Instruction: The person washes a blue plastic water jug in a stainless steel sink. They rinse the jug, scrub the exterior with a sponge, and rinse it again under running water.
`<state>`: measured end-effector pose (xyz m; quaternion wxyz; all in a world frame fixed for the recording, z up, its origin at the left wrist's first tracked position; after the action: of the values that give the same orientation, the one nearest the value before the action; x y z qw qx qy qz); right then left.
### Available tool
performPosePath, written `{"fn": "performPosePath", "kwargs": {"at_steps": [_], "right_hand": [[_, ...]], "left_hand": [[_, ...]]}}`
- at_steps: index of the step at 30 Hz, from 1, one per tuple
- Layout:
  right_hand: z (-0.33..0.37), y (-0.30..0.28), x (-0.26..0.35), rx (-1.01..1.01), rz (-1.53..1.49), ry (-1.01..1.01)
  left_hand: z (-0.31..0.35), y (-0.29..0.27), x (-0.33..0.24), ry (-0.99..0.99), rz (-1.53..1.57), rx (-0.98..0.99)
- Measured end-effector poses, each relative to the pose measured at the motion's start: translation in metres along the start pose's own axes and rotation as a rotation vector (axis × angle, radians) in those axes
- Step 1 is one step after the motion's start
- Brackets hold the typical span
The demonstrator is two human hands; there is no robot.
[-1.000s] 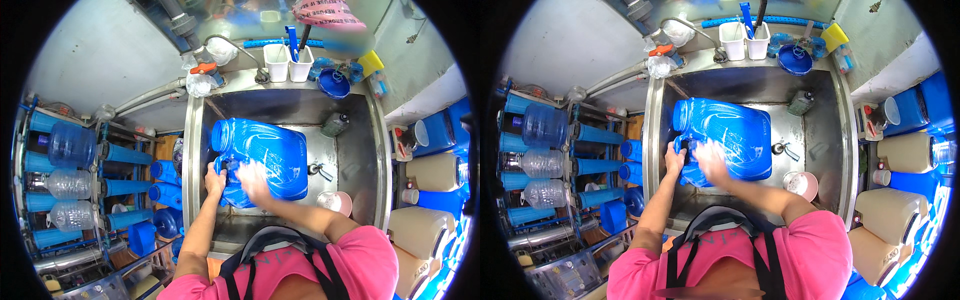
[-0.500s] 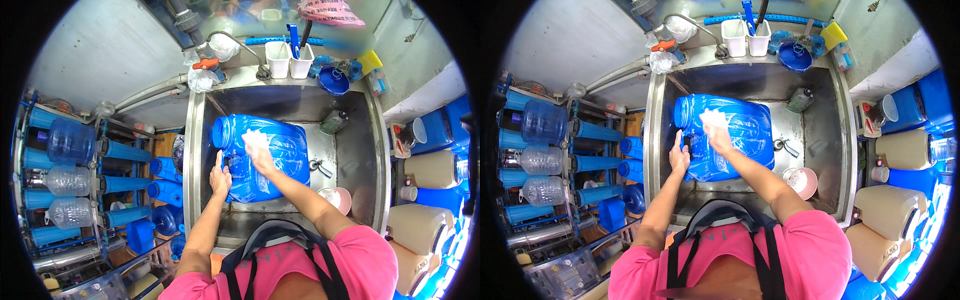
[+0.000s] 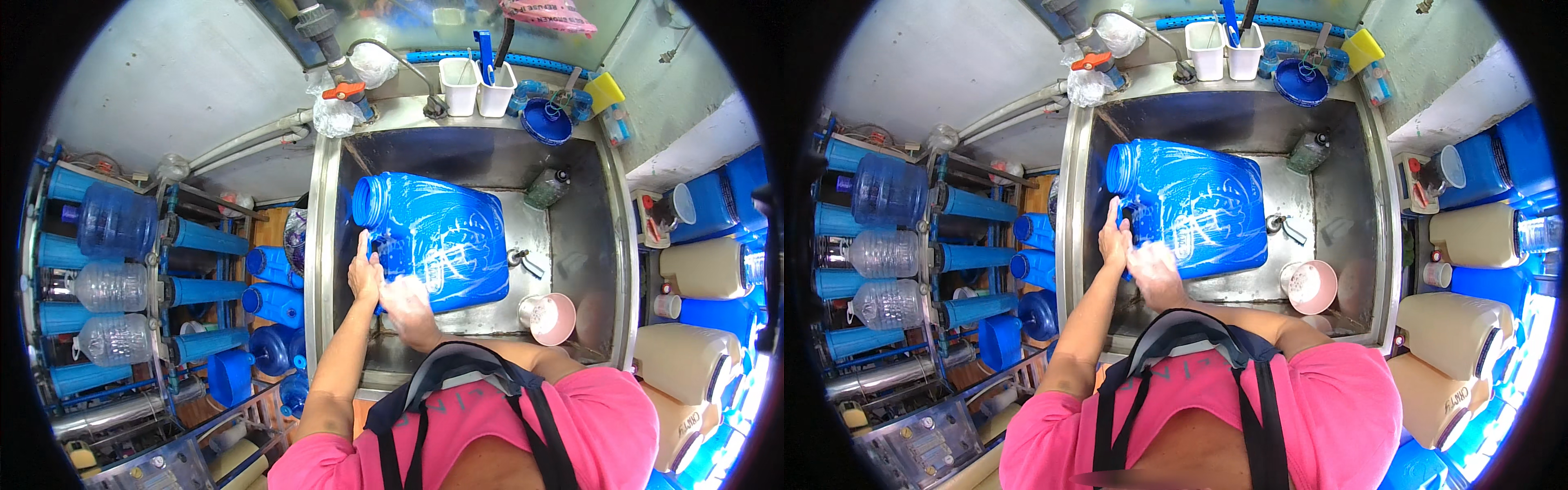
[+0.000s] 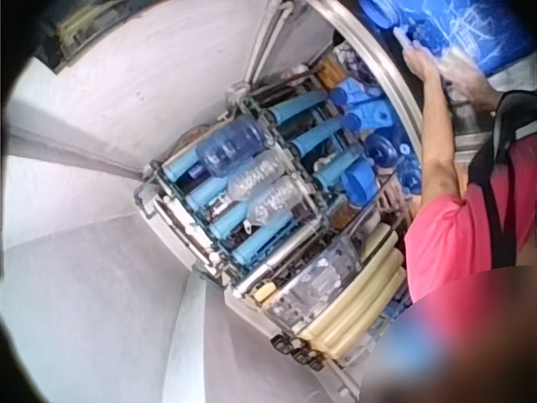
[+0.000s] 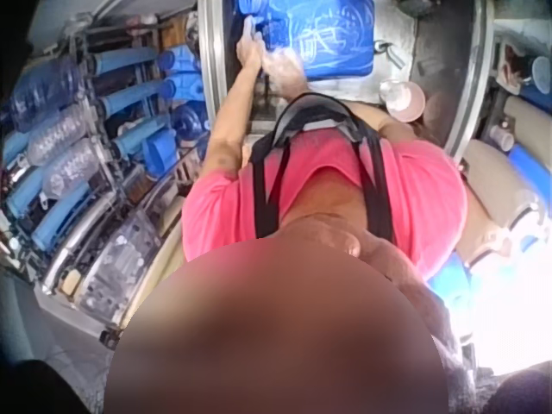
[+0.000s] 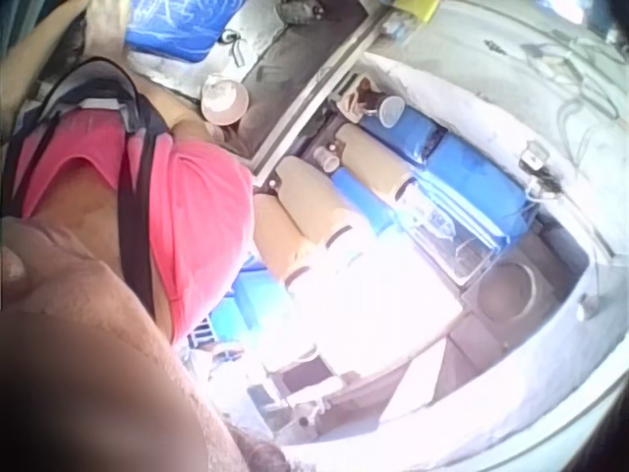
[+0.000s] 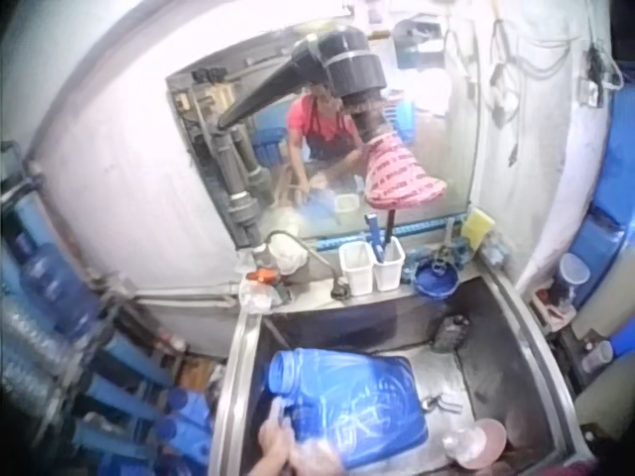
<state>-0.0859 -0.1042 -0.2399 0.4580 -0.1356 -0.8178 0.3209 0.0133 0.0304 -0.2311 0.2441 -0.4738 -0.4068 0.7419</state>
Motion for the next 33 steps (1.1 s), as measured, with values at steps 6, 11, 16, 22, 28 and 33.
{"fn": "performPosePath", "kwargs": {"at_steps": [6, 11, 16, 22, 28, 33], "right_hand": [[0.081, -0.057, -0.128, 0.027, -0.001, 0.17], [0.117, -0.058, -0.265, -0.23, -0.063, 1.026], [-0.062, -0.085, -0.135, -0.224, 0.049, 0.161], [-0.161, -0.198, -0.041, 0.069, -0.172, 0.253], [-0.11, -0.173, -0.09, 0.247, -0.145, 0.155], [-0.092, -0.179, -0.123, 0.134, -0.041, 0.478]], "left_hand": [[-0.016, 0.005, 0.009, 0.041, 0.016, -0.021], [-0.047, 0.03, 0.024, -0.212, 0.441, 0.099], [-0.013, 0.033, -0.022, -0.087, 0.607, 0.081], [0.051, -0.013, -0.037, 0.404, 0.443, 0.008], [0.054, 0.004, 0.026, 0.275, 0.274, 0.201], [0.058, 0.016, 0.057, 0.158, 0.154, 0.304]]}}
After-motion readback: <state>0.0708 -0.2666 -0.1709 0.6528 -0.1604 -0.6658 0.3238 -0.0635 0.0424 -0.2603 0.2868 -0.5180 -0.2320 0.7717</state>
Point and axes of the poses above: each hand's wrist, its own z-axis away from the middle knuckle, its own y-axis out of the palm, x = y × z, the point moved 6 cm from there along -z, towards the middle knuckle, and after that the axes turned 2 degrees about z, right-handed, at the moved point
